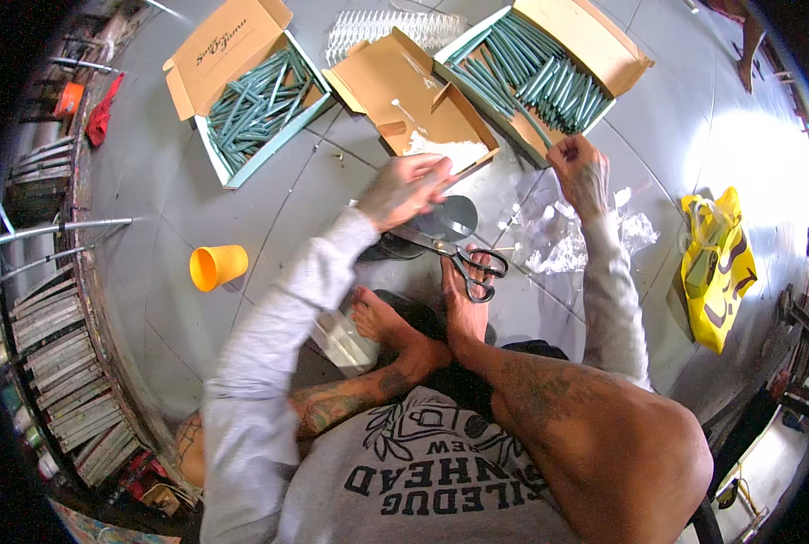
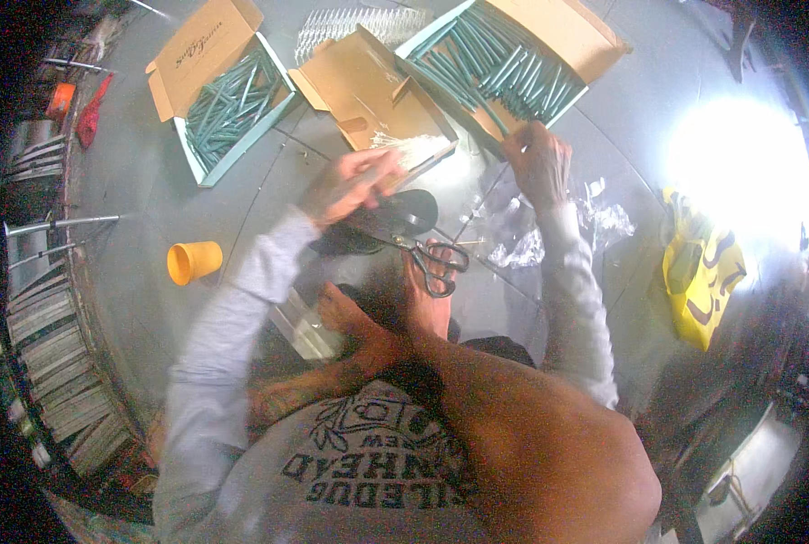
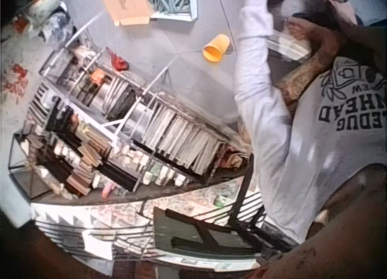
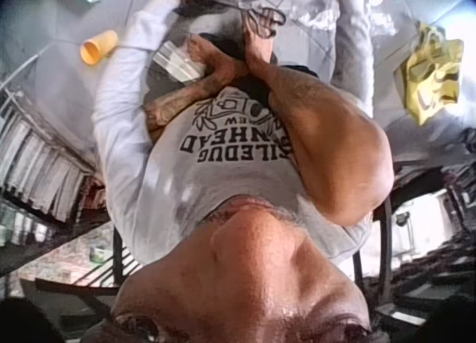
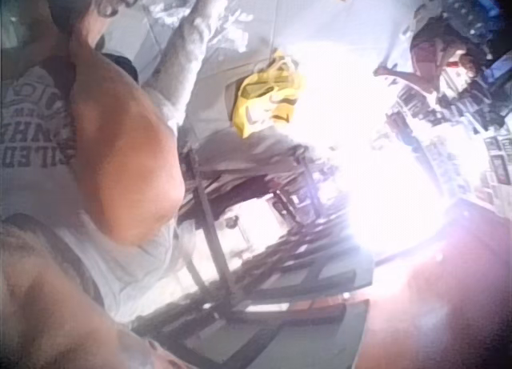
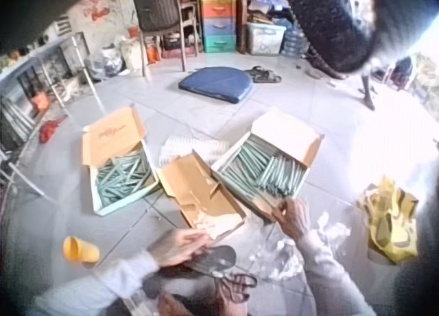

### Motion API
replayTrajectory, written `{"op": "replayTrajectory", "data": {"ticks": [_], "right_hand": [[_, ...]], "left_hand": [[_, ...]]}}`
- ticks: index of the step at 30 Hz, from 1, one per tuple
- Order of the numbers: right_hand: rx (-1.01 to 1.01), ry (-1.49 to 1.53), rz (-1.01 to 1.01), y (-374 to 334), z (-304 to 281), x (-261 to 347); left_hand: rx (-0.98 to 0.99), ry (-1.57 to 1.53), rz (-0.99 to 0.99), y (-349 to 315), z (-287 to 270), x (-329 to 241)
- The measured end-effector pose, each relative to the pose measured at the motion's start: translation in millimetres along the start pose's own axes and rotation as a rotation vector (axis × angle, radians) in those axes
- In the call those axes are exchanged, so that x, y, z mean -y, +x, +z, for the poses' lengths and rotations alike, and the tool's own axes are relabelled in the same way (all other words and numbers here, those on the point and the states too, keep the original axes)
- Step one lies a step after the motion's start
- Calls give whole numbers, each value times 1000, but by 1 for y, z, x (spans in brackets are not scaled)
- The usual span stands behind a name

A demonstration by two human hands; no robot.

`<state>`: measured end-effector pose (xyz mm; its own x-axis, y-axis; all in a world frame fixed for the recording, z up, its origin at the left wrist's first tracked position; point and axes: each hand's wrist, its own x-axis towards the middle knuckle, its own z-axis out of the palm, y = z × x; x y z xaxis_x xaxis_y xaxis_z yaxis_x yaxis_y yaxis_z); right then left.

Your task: The person removes small white plastic pieces from a plastic strip and slides them onto a blue rod by hand.

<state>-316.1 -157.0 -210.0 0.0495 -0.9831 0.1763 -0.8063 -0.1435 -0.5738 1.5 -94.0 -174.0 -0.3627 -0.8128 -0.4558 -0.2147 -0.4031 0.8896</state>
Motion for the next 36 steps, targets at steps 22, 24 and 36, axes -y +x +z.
{"op": "replayTrajectory", "data": {"ticks": [22,24,36], "right_hand": [[467,169,-1193,-88,-151,111],[519,266,-1151,-92,-146,112],[379,32,-432,18,118,63]], "left_hand": [[697,-91,206,-101,88,-70],[599,42,232,-108,82,-71],[132,485,7,-76,-35,-5]]}}
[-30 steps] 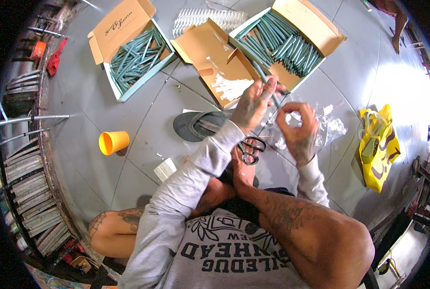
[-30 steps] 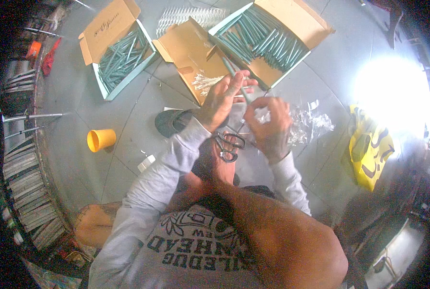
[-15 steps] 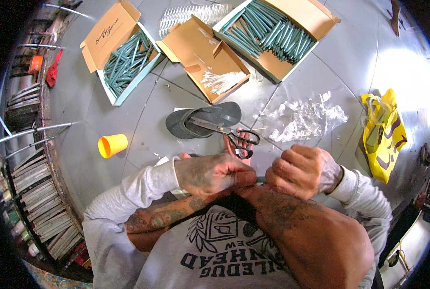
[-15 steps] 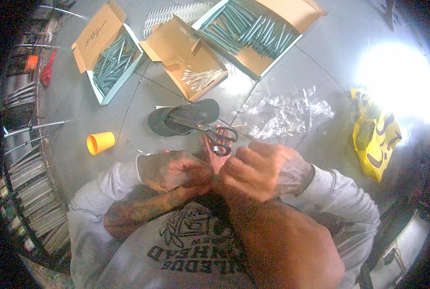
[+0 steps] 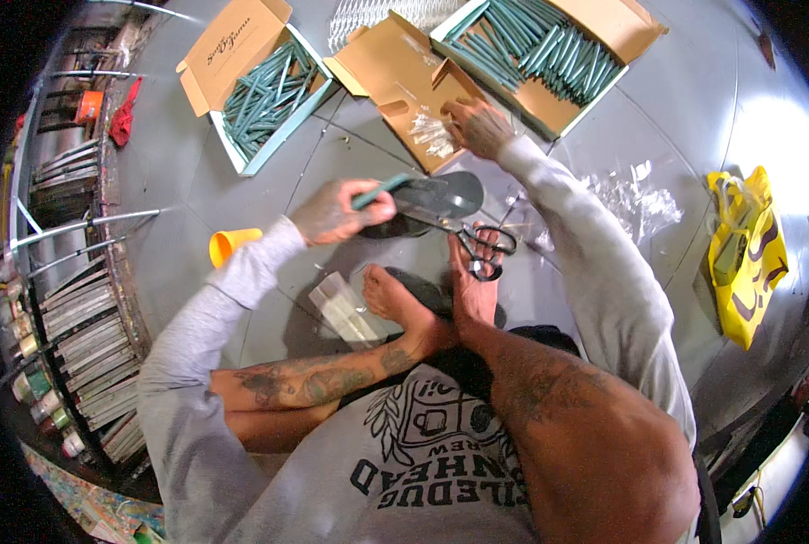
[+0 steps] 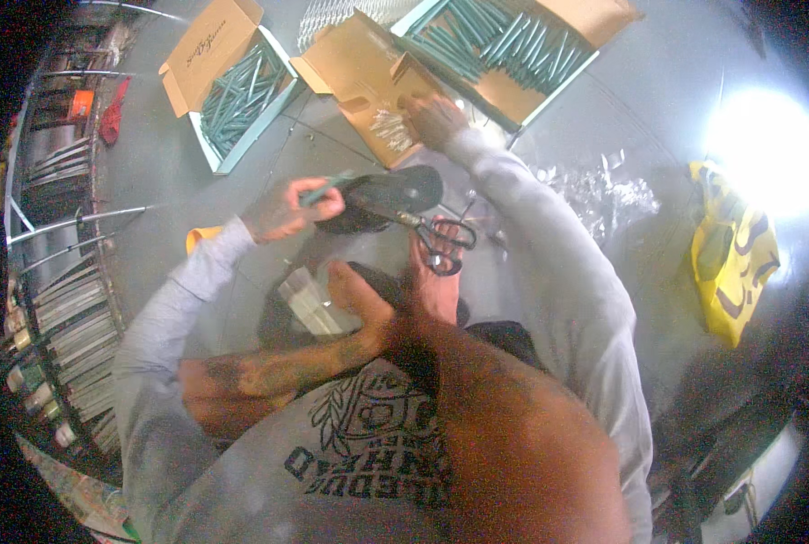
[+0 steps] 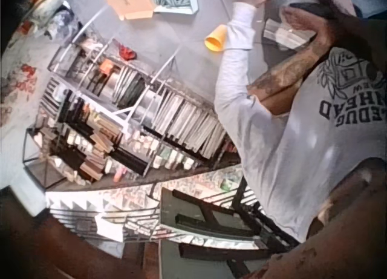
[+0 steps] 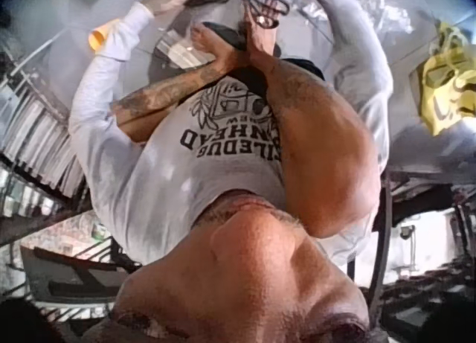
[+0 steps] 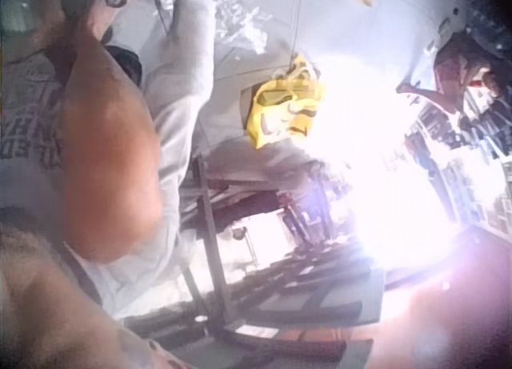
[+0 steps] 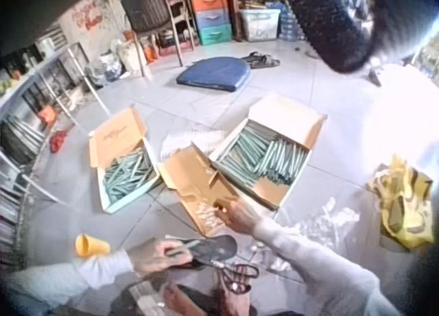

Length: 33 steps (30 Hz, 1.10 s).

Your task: The person removes small white plastic pieces from a plastic strip and slides them onto a blue rod by hand.

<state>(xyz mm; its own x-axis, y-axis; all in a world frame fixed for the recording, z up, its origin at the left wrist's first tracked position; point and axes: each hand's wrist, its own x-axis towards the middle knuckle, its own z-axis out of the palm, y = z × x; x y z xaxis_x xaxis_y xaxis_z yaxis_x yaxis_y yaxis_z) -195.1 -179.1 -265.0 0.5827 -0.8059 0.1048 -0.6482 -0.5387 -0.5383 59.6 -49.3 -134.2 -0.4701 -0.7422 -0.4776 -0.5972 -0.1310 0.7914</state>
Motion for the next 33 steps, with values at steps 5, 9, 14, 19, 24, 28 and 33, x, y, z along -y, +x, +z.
{"op": "replayTrajectory", "data": {"ticks": [5,9,14,19,24,28,33], "right_hand": [[304,-201,127,44,32,-14],[203,-19,111,46,31,-17],[-9,285,202,25,5,-16],[25,392,353,29,1,-5],[37,1082,136,12,-41,67],[81,1278,-147,-14,-96,185],[17,1079,-138,-41,-147,248]], "left_hand": [[-87,24,-354,-69,-73,-37],[-212,127,-344,-118,-98,-34],[-345,61,-329,-135,-67,-60],[-354,-7,-131,-113,-25,-57],[-616,-92,48,-92,4,-98],[-805,-105,117,-106,-9,-128],[-934,-267,201,-123,-15,-157]]}}
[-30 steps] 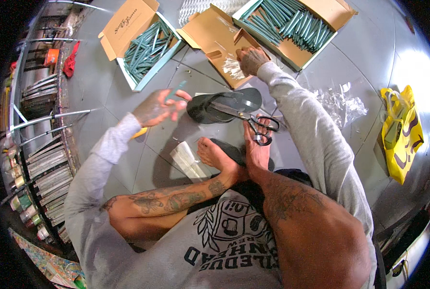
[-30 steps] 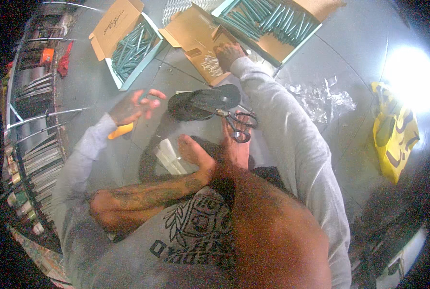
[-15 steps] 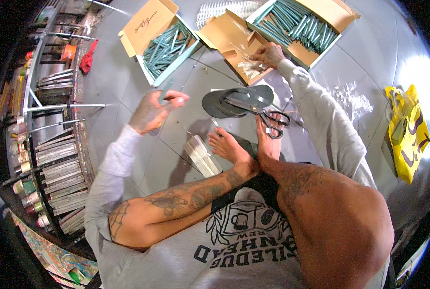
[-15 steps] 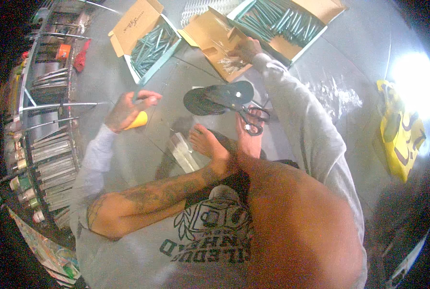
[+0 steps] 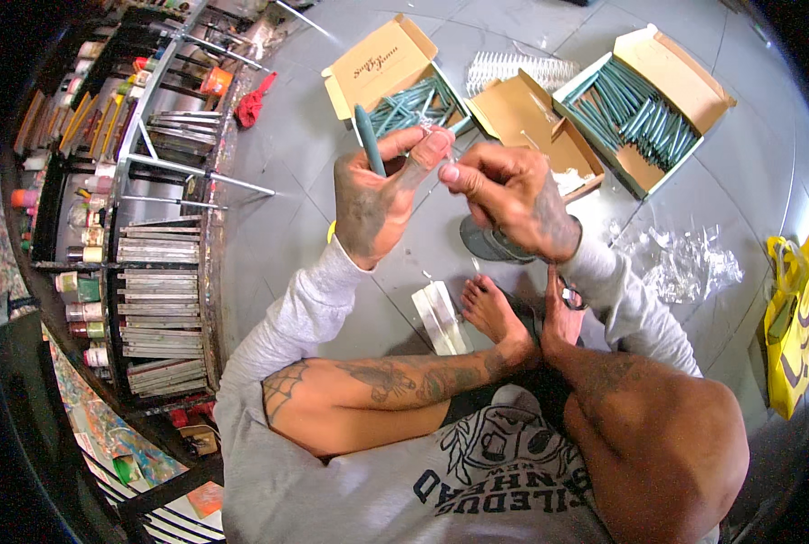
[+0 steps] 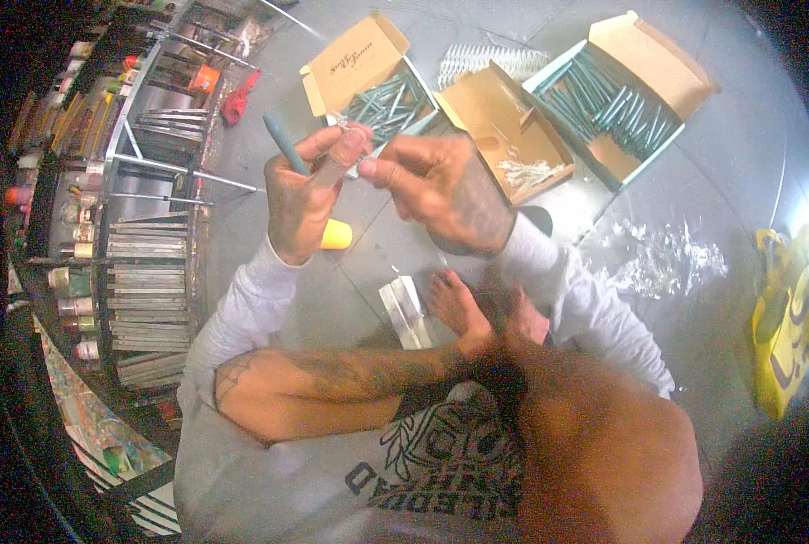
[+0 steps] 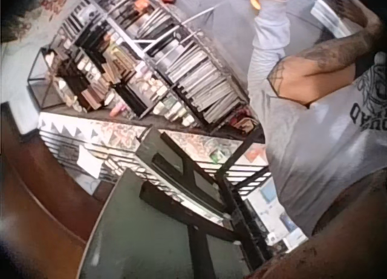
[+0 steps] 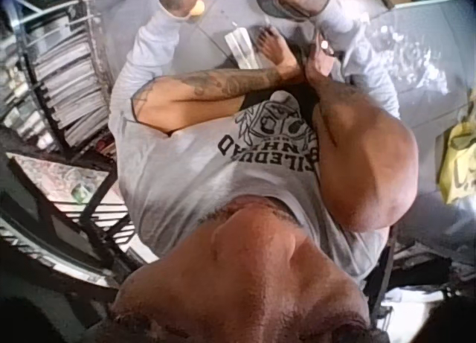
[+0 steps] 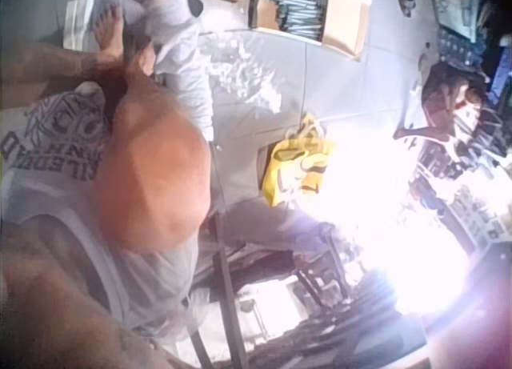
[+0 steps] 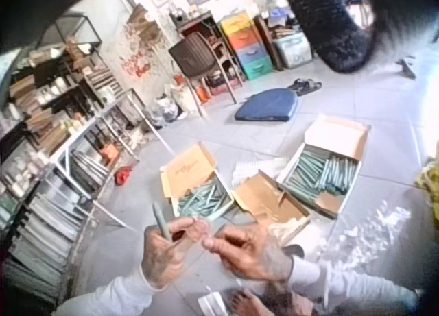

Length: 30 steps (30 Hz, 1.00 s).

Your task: The person removes small white plastic pieces from a plastic strip and slides them onto a blue rod by hand.

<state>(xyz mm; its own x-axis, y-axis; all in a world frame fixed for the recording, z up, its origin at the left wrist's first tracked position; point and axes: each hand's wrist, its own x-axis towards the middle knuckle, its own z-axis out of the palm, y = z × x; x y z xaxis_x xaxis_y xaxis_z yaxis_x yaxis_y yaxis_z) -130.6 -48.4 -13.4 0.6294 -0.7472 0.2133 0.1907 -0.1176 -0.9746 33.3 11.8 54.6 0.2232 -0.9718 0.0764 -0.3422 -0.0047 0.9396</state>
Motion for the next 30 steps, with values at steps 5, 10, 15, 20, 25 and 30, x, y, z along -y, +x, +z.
{"op": "replayTrajectory", "data": {"ticks": [5,10,15,20,25,30], "right_hand": [[-156,-67,-196,-10,24,11],[-130,35,-277,-14,34,39],[-205,-117,-193,-15,26,38],[-330,-112,-489,-7,26,43],[-365,-134,-481,-5,25,45],[-299,-231,-257,-19,18,58]], "left_hand": [[-73,-63,165,-7,9,-15],[-151,-91,293,3,12,-27],[-119,-78,203,2,19,-50],[-88,-218,130,-8,24,-48],[-34,-356,133,-7,29,-53],[63,-388,114,-9,21,-54]]}}
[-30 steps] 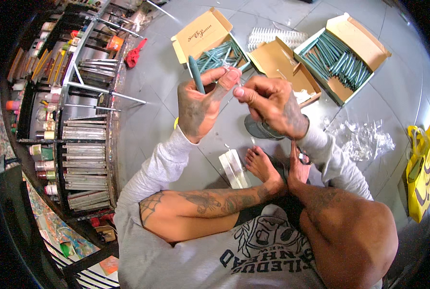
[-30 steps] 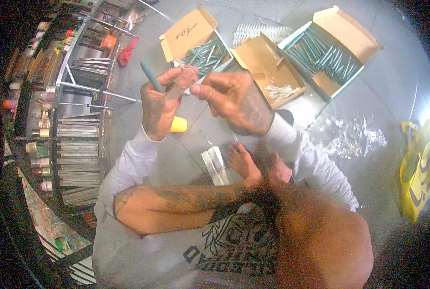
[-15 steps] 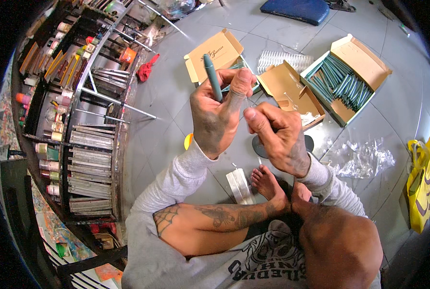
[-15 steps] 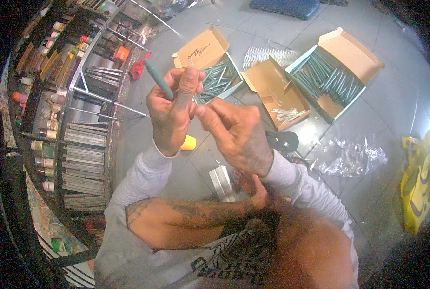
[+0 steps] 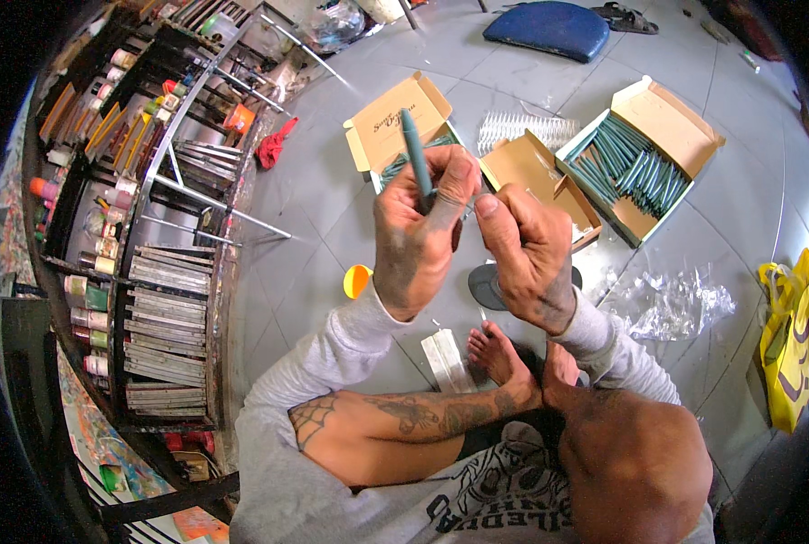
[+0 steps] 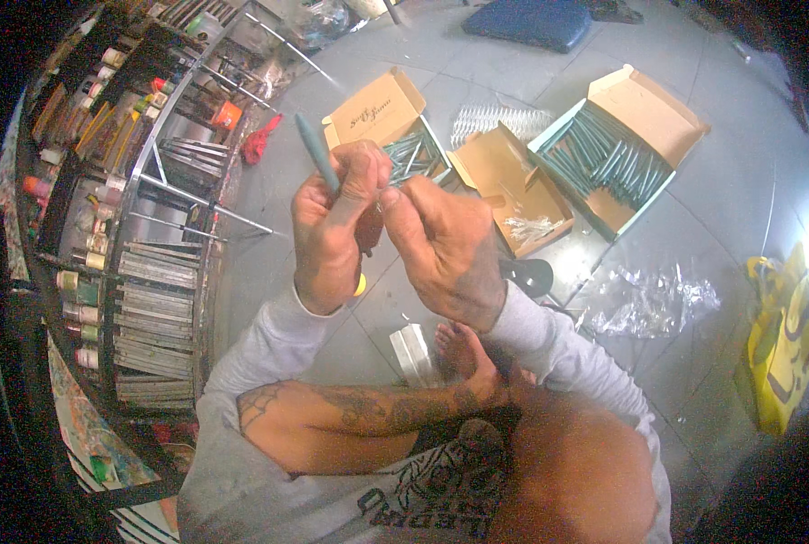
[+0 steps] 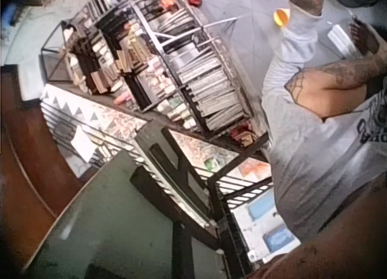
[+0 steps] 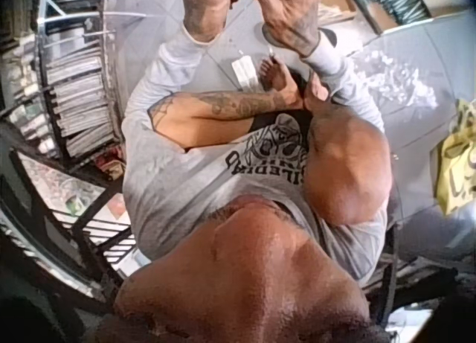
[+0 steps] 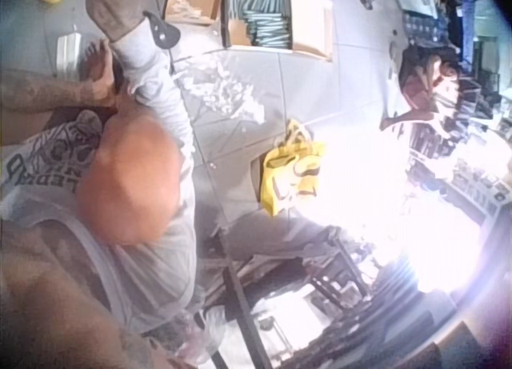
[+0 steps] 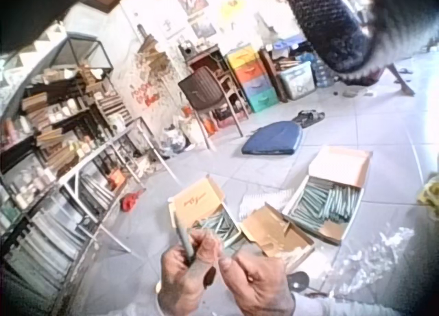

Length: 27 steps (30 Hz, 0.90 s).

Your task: The person removes small white plastic pieces from a plastic strip and slides them onto a blue rod by hand.

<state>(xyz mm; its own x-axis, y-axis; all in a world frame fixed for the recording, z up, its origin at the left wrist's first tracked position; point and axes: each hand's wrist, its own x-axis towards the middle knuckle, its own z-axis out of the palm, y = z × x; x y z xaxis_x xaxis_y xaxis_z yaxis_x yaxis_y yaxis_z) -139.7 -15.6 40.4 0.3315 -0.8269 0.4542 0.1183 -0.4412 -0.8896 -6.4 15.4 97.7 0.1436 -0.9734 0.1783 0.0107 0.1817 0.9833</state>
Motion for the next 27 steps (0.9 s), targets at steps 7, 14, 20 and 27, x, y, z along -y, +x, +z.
{"op": "replayTrajectory", "data": {"ticks": [7,14,20,27], "right_hand": [[145,7,-319,-8,3,-10],[-36,503,149,-7,-17,12],[74,754,366,-9,-19,9],[117,821,435,-12,-24,2]], "left_hand": [[29,186,202,-1,6,5],[46,531,261,-5,-2,0],[97,540,157,-10,-1,-2],[165,593,202,-7,-11,5]]}}
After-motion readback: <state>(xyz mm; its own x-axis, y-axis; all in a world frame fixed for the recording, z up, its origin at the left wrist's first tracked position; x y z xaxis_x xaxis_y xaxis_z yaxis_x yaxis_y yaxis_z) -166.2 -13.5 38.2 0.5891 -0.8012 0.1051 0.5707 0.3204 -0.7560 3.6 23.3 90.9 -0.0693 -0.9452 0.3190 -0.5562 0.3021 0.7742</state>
